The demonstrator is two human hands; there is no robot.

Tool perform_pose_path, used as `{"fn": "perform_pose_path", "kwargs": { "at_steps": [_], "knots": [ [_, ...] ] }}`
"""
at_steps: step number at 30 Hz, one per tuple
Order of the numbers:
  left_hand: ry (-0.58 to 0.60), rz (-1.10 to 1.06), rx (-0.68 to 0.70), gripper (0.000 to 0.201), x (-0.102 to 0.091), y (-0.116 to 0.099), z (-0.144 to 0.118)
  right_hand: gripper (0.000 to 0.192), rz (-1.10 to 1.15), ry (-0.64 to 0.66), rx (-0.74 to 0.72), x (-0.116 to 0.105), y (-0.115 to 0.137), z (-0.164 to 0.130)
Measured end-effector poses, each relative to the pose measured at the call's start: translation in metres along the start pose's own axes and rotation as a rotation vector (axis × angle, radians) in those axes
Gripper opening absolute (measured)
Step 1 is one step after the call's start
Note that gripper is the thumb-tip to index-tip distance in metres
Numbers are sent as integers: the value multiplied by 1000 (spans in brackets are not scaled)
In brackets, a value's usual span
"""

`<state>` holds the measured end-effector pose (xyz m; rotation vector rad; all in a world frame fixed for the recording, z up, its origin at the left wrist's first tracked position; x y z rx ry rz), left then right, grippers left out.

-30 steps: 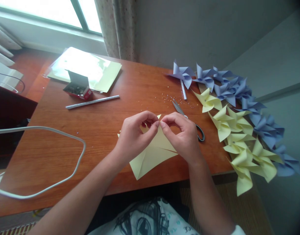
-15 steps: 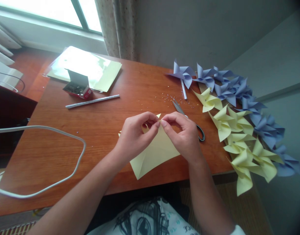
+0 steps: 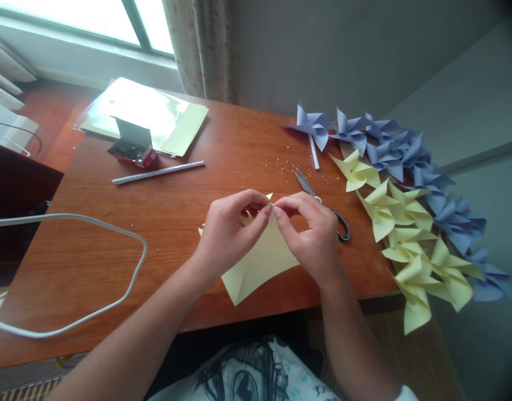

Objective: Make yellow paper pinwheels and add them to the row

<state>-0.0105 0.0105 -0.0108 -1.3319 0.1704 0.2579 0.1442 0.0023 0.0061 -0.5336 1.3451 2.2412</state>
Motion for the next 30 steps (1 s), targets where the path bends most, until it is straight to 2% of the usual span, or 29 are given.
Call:
{"fn": "perform_pose_path", "kwargs": {
  "at_steps": [14, 22, 30],
  "knots": [
    [-57, 59, 78, 5, -1, 1, -1, 12, -95, -78, -75, 3, 3, -3],
    [-103, 108, 151, 7, -3, -2, -2, 11, -199, -93, -180, 4, 6, -3],
    [-105, 108, 172, 6, -2, -3, -2, 10, -216, -136, -178, 5, 7, -5]
  ]
}}
Point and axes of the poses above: each hand's wrist, its own z-axis towards the middle knuckle, its own x-axis out of the palm, y = z × x, the point moved 2 cm from there along z, towards the middle knuckle, and after that the axes turned 7 degrees about -y, right-handed, at the moved point
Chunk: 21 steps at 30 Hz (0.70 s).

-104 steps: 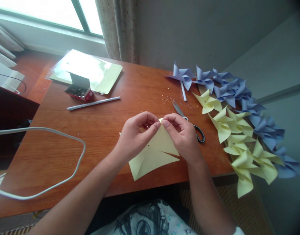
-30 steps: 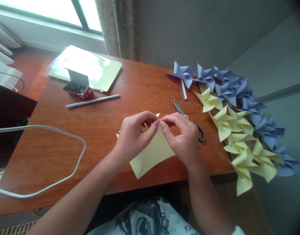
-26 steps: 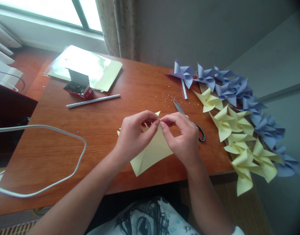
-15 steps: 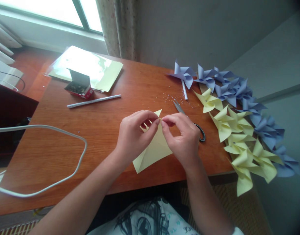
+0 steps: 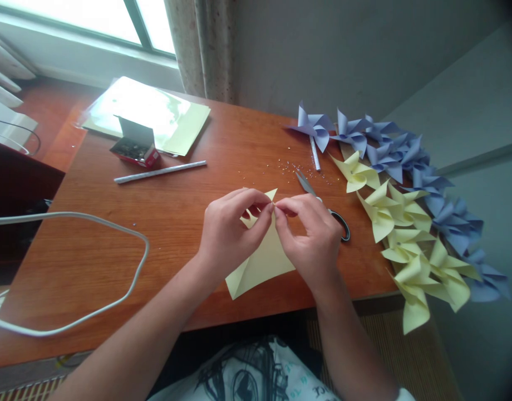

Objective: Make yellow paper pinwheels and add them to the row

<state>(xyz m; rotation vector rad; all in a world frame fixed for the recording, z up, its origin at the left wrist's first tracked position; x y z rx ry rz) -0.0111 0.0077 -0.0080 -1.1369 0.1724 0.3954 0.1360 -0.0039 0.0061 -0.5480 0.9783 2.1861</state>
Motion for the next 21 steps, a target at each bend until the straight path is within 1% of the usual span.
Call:
{"fn": "perform_pose_path", "kwargs": {
  "at_steps": [4, 9, 12, 16, 21],
  "knots": [
    [8, -74, -30, 5, 2, 1, 0, 10, -26, -35, 4, 0, 0, 0],
    [-5, -99, -97, 3, 2, 5, 0, 10, -52, -46, -12, 2, 2, -1],
    [-17, -76, -71, 2, 1, 5, -1, 11, -67, -59, -8, 4, 3, -2],
    [-37, -8, 4, 4, 0, 1, -1, 11, -82, -89, 13, 5, 5, -3],
    [-57, 45, 61, 7, 0, -1, -1, 11, -63, -110, 36, 7, 7, -4]
  ]
}}
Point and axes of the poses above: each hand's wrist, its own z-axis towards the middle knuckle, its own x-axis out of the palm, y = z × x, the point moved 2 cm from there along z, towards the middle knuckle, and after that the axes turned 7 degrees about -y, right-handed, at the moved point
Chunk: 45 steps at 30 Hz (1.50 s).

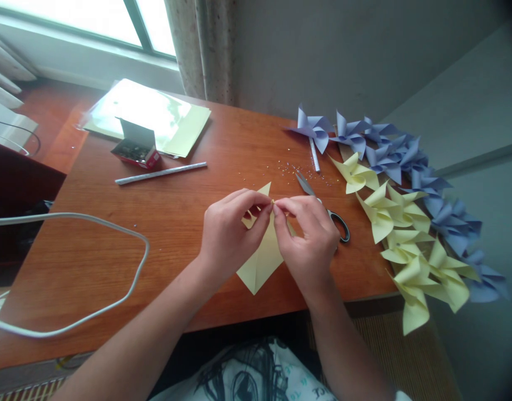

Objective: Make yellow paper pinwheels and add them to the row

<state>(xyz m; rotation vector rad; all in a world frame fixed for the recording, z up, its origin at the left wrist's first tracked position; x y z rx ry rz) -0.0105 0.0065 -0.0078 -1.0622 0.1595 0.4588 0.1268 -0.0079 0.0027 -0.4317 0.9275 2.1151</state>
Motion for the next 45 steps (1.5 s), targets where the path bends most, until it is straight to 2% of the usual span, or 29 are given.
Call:
{"fn": "perform_pose_path", "kwargs": {
  "at_steps": [10, 15, 21, 30, 45],
  "knots": [
    [10, -46, 7, 4, -1, -1, 0, 15, 66, 37, 37, -4, 4, 3],
    [13, -68, -40, 4, -2, -1, 1, 17, 106, 62, 80, -6, 5, 3],
    [43, -113, -111, 7, -2, 1, 1, 14, 211, 113, 240, -11, -1, 6],
    [121, -163, -117, 10, -2, -5, 4, 6, 509, 232, 421, -7, -18, 10],
    [173, -330, -267, 10, 1, 0, 2, 11, 556, 291, 470, 0, -21, 7]
  ]
}}
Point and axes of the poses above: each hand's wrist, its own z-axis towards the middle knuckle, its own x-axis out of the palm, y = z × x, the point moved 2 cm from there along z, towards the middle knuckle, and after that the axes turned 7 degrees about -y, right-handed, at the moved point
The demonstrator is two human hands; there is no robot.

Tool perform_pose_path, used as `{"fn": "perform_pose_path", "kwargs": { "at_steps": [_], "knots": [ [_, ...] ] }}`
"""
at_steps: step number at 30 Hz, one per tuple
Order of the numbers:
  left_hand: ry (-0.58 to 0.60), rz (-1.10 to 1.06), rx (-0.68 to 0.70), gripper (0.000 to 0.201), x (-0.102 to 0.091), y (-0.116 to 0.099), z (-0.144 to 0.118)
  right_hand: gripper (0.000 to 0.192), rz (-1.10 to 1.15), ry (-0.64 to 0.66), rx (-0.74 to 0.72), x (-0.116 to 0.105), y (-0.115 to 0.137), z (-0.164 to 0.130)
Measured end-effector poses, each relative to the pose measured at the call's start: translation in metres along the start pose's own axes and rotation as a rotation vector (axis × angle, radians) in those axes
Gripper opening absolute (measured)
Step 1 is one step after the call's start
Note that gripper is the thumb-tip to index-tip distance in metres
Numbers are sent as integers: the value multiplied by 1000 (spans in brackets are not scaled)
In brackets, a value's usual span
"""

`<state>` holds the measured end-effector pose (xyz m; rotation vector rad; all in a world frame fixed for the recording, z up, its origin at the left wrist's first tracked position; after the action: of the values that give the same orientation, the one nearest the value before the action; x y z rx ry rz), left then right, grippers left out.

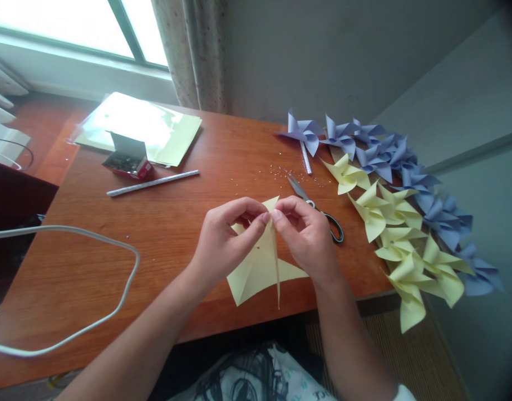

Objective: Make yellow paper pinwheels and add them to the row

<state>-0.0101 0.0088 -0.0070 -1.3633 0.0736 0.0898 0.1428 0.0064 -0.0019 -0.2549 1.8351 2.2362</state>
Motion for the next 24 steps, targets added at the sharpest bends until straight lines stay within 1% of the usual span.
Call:
{"fn": "perform_pose_path", "kwargs": {
  "at_steps": [2, 4, 7, 10, 11, 13, 15, 18, 21, 24],
  "knots": [
    [2, 7, -5, 10, 0, 1, 0, 12, -22, 0, -3, -3, 2, 0],
    [-4, 13, -10, 10, -1, 1, 0, 12, -99, -5, -15, -13, 4, -1],
    [-17, 19, -22, 9, -1, 1, 0, 13, -368, -39, 1, -45, -1, -4],
    [-19, 16, -29, 9, -1, 0, 0, 14, -715, -116, 44, -83, -19, -12],
    [-18, 16, -27, 9, -1, 0, 0, 15, -812, -118, 47, -93, -27, -15],
    [-12, 19, -21, 9, -1, 0, 0, 24, -941, -100, 42, -105, -43, -22],
    [-6, 23, -13, 9, -1, 0, 0, 33, -985, -67, 27, -107, -56, -26],
    [0, 28, -6, 9, -1, 1, 0, 38, -999, -64, -5, -100, -63, -27],
    [4, 37, -2, 9, 0, 1, 0, 37, -1024, -75, -10, -94, -60, -22],
    [2, 33, -11, 9, 0, 2, 0, 36, -974, -48, 54, -96, -54, -20]
  ]
}}
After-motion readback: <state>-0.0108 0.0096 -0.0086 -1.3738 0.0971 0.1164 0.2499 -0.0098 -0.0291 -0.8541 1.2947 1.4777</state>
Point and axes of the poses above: each hand's wrist, its own z-axis towards the middle knuckle, its own x-axis out of the palm, y = z × x, the point moved 2 cm from there along z, towards the middle knuckle, and after that the axes turned 7 degrees about -y, right-handed, at the moved point
